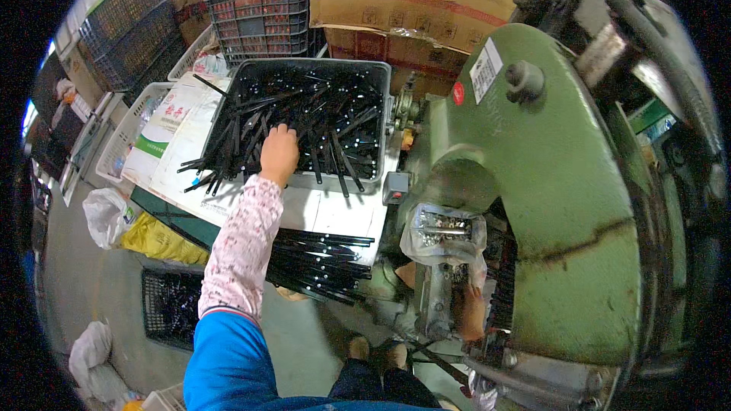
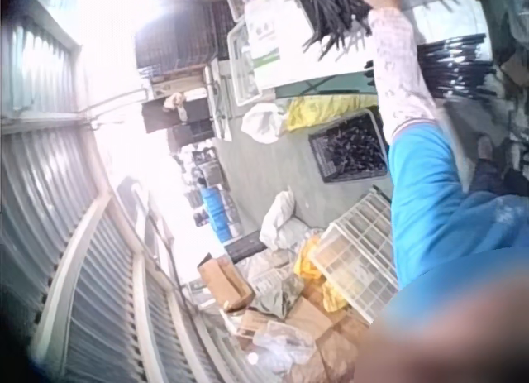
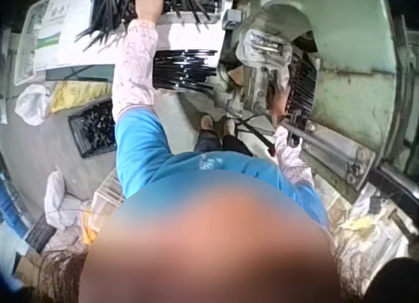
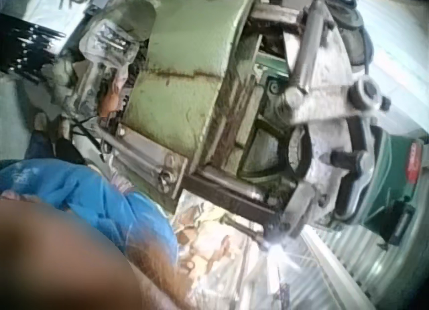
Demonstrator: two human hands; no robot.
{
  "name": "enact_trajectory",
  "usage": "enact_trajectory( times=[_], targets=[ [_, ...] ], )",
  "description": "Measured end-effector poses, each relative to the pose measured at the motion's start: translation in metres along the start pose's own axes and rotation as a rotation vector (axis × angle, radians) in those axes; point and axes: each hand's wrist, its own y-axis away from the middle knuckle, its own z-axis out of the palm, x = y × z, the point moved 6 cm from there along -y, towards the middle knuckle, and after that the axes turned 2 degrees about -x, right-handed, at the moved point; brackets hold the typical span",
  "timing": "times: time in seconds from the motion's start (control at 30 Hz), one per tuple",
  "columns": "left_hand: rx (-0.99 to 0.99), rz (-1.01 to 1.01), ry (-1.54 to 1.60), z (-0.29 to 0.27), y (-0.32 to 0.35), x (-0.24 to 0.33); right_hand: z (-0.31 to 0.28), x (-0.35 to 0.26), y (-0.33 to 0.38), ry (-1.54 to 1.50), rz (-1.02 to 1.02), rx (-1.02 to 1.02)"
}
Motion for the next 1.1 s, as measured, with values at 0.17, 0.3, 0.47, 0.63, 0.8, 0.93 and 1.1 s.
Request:
enact_trajectory(
  times=[0.17,0.3,0.47,0.63,0.8,0.93,1.1],
  targets=[
    [-0.108,-0.15,0.899,-0.103,0.077,0.041,-0.017,-0.033,-0.007,-0.208,0.028,-0.02],
    [-0.464,-0.422,1.729,-0.134,0.153,0.11,-0.001,0.016,0.004,-0.086,0.018,-0.018],
    [-0.395,-0.597,1.871,-0.15,0.249,0.185,-0.014,0.008,0.012,-0.087,0.023,-0.054],
    [-0.772,-0.373,2.026,-0.175,0.319,0.257,-0.04,-0.017,0.032,-0.153,0.092,-0.108],
    [-0.992,-0.29,2.115,-0.181,0.333,0.296,-0.057,-0.017,0.041,-0.195,-0.027,0.038],
    [-1.002,-0.281,2.181,-0.167,0.331,0.301,-0.066,-0.013,0.051,-0.264,0.025,0.047],
    [-1.006,-0.335,2.132,-0.152,0.328,0.304,-0.096,-0.034,0.058,-0.5,0.055,0.059]
  ],
)
